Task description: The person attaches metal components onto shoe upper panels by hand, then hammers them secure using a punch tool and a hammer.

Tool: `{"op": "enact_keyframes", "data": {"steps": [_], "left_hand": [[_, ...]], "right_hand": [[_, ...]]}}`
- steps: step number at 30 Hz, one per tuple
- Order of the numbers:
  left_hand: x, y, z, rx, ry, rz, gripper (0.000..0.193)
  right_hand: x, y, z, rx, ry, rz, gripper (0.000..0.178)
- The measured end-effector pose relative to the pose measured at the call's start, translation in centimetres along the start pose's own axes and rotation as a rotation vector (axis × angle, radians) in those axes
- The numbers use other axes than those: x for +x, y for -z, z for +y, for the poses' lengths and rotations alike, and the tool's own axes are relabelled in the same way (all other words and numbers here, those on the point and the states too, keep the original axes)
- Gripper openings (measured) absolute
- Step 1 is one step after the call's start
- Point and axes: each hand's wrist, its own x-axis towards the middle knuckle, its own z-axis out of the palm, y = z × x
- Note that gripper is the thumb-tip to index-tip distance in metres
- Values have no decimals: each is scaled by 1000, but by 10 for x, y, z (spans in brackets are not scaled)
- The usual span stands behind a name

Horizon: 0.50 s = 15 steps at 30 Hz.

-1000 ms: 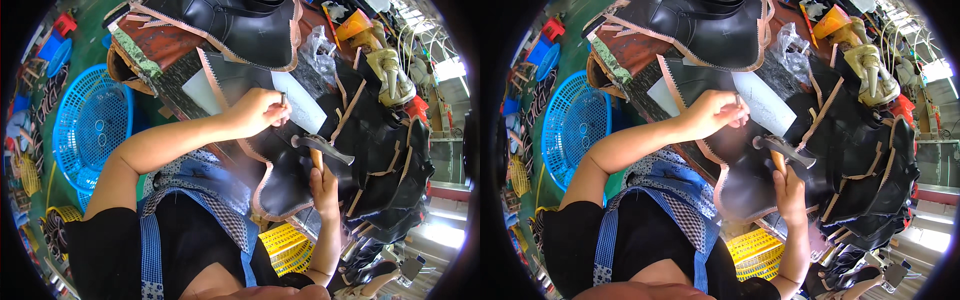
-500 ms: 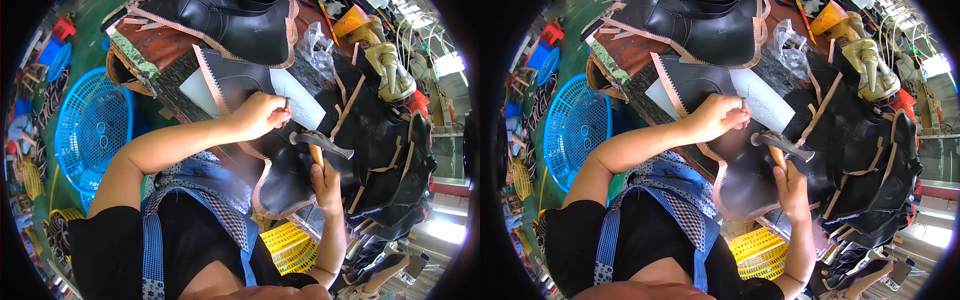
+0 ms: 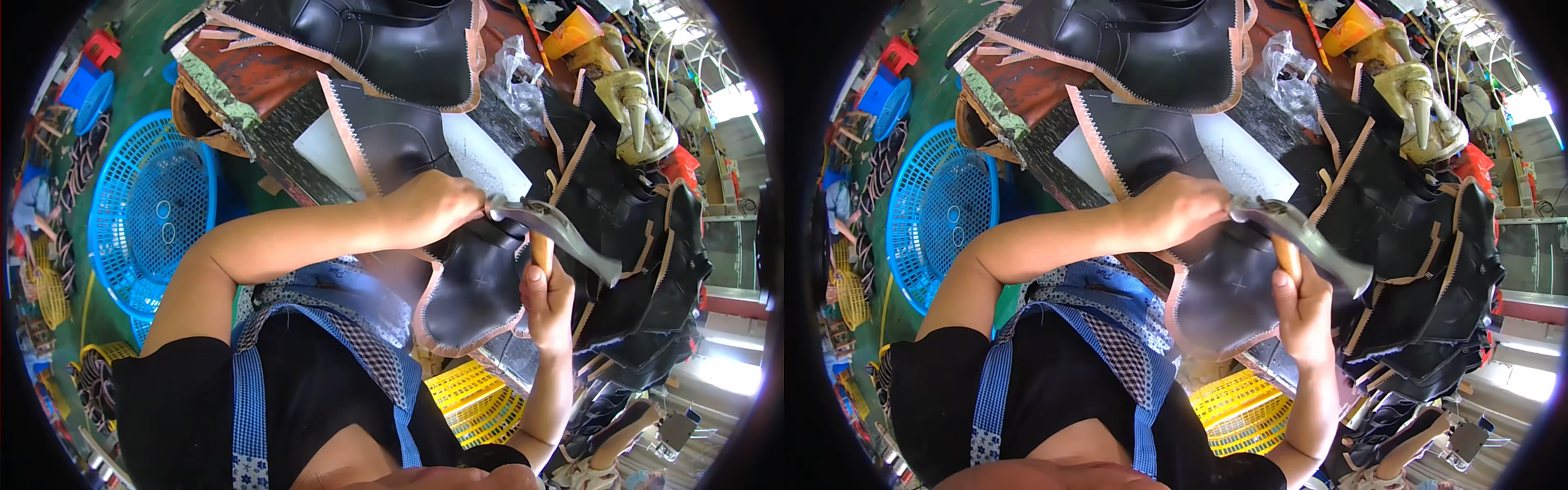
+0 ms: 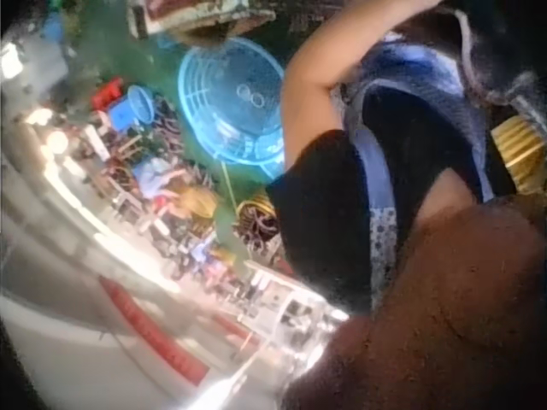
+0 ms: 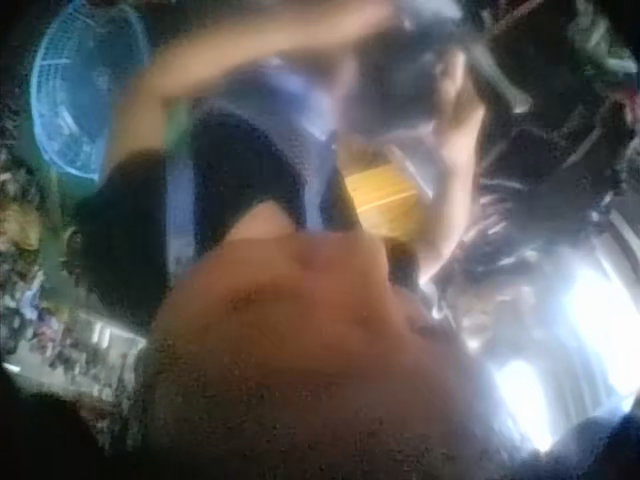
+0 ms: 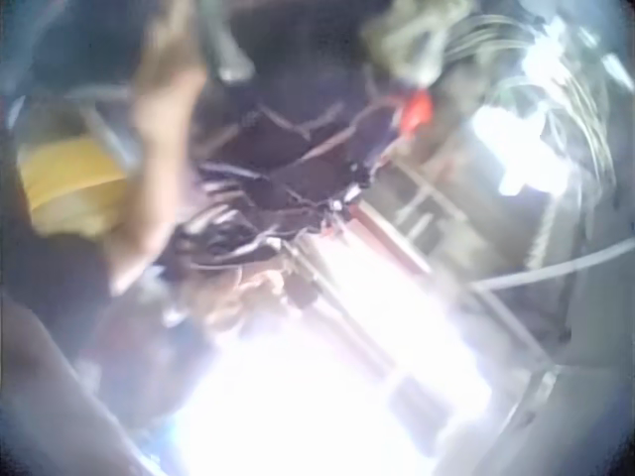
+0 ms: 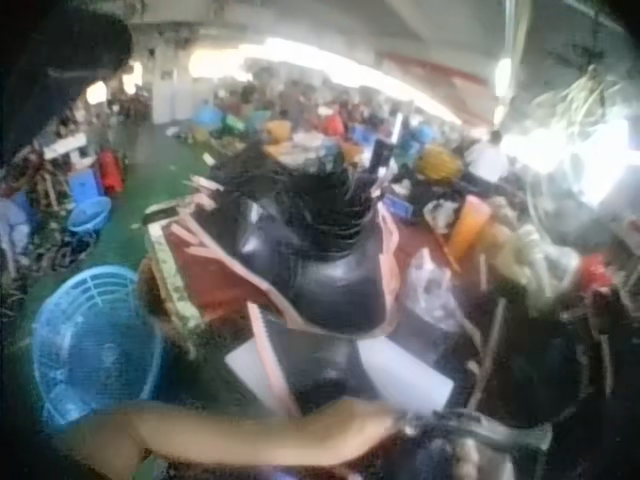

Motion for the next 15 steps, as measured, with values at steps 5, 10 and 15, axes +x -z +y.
{"op": "enact_keyframes", "data": {"steps": [5,10,15], "left_hand": [[-8,1,-17,-762,526,23,17],[-10,-1,-16,-678,478,41,14],[-7,-2,3,-22,-10,51,9]], "right_hand": [[-12,11,0,193,-31,74,43],[-9,22,-18,131,53,175,48],[-20,19,-41,536,518,364,50]]}}
